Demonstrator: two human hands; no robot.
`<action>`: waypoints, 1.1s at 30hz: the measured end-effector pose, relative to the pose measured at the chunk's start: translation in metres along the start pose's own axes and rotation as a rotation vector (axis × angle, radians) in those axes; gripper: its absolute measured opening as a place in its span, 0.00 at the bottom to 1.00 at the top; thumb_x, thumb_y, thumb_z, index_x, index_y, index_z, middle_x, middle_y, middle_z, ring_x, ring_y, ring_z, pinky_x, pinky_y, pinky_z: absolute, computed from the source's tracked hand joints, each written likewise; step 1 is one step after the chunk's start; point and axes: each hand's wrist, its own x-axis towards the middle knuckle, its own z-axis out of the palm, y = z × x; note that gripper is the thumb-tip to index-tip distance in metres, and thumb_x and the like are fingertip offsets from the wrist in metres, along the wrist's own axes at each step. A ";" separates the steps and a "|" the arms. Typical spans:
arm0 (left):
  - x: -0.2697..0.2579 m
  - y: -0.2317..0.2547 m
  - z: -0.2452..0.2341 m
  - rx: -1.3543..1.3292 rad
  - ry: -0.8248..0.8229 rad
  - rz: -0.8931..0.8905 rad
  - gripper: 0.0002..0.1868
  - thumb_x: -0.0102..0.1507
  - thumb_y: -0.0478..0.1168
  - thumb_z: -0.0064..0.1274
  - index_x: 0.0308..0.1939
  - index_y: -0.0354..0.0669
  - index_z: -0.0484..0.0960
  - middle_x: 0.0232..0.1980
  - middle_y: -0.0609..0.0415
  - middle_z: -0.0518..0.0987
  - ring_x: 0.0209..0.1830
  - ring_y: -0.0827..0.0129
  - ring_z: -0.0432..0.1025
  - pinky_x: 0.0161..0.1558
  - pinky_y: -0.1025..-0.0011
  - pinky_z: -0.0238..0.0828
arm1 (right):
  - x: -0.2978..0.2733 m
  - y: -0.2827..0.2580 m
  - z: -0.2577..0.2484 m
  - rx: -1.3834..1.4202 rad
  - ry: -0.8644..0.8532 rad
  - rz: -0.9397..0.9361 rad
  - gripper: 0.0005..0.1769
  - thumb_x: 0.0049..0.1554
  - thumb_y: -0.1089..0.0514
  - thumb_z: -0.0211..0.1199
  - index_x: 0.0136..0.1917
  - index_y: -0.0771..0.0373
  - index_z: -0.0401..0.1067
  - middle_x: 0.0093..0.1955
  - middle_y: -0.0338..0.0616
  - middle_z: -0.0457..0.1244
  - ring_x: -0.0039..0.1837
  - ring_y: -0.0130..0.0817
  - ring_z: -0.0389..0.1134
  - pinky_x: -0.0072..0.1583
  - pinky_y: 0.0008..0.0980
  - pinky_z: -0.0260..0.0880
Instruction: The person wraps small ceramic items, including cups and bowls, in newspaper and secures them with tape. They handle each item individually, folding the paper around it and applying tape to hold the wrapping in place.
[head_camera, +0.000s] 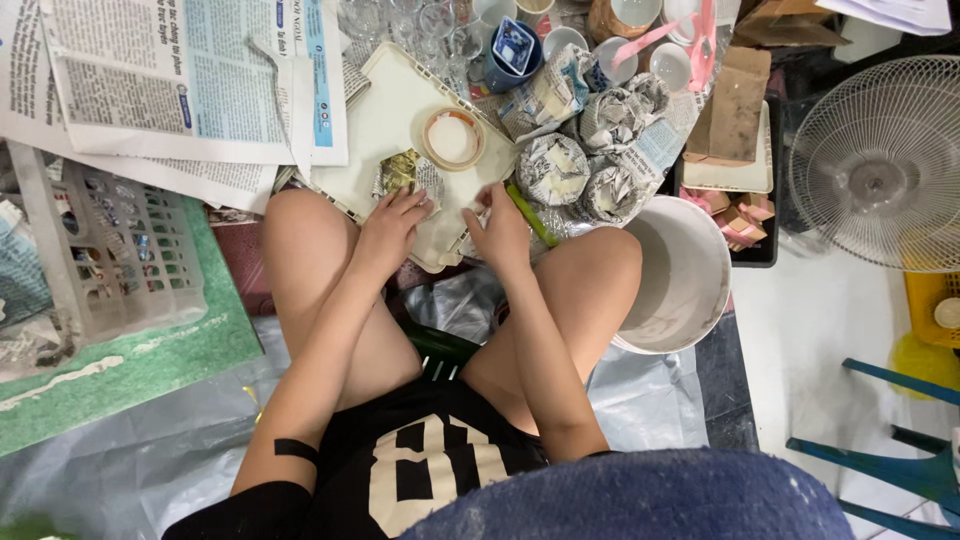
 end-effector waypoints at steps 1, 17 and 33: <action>0.000 0.002 -0.004 -0.001 -0.049 -0.072 0.25 0.55 0.27 0.55 0.56 0.46 0.83 0.71 0.50 0.75 0.73 0.52 0.67 0.68 0.58 0.65 | 0.003 -0.003 0.000 0.066 -0.071 0.037 0.18 0.54 0.56 0.72 0.52 0.61 0.66 0.45 0.47 0.68 0.46 0.45 0.70 0.47 0.39 0.70; 0.004 -0.012 -0.002 -0.054 -0.108 -0.115 0.24 0.51 0.30 0.63 0.51 0.49 0.85 0.71 0.51 0.73 0.73 0.57 0.65 0.64 0.61 0.68 | 0.097 0.054 0.104 0.671 -0.209 -0.190 0.27 0.64 0.76 0.51 0.75 0.63 0.55 0.72 0.51 0.56 0.70 0.43 0.69 0.67 0.34 0.73; 0.014 -0.005 -0.022 -0.199 -0.074 -0.204 0.20 0.46 0.34 0.67 0.43 0.46 0.87 0.81 0.38 0.55 0.62 0.52 0.74 0.55 0.61 0.74 | 0.063 -0.014 0.064 0.065 -0.196 -0.347 0.40 0.51 0.74 0.52 0.75 0.57 0.58 0.72 0.54 0.63 0.60 0.48 0.71 0.62 0.43 0.65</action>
